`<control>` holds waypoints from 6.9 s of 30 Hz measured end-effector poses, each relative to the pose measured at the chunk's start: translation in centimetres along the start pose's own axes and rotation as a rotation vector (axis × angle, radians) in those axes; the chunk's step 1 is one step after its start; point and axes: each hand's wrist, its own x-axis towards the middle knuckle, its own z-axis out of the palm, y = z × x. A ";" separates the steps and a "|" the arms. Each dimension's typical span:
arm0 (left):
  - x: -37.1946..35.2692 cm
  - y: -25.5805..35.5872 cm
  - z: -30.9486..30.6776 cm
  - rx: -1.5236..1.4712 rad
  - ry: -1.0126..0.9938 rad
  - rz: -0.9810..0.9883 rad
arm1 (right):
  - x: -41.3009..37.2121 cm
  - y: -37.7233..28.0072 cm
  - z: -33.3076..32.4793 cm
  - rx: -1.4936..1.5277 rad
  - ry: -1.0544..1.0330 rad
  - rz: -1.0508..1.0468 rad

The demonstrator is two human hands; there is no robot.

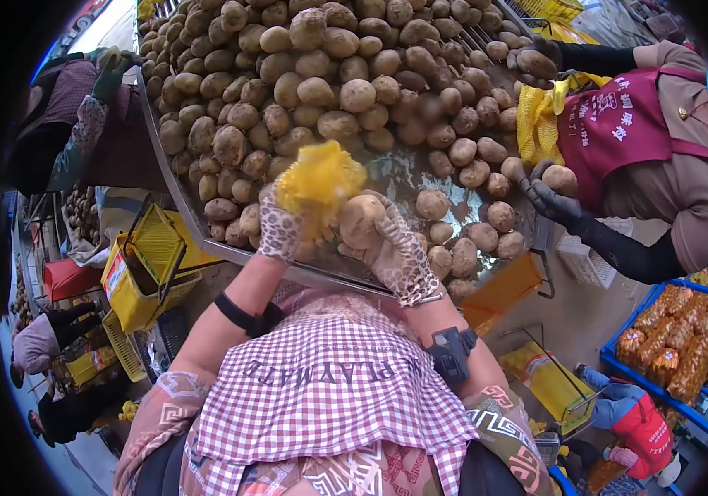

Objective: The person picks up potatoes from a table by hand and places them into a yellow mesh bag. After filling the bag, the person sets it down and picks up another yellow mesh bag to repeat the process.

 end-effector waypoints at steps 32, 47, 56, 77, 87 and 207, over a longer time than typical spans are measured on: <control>0.2 1.6 0.4 -0.230 -0.243 0.006 | 0.4 6.1 4.9 -0.355 0.281 -0.502; 2.4 4.6 -4.7 -1.102 -0.680 -0.772 | -1.5 2.7 8.4 -1.085 0.317 -0.593; 1.8 6.3 -5.2 -1.291 -0.960 -0.709 | 0.8 4.4 8.7 -1.484 0.325 -0.628; 2.8 2.9 -4.7 -0.760 -0.297 -0.556 | -1.1 4.2 7.1 -0.552 0.138 -0.426; 2.3 2.1 -3.2 -0.327 -0.359 -0.355 | 0.9 5.2 7.4 -1.546 0.128 -0.629; 3.4 6.4 -3.8 -1.127 -0.724 -0.707 | 0.6 0.5 5.2 -0.894 0.706 -0.724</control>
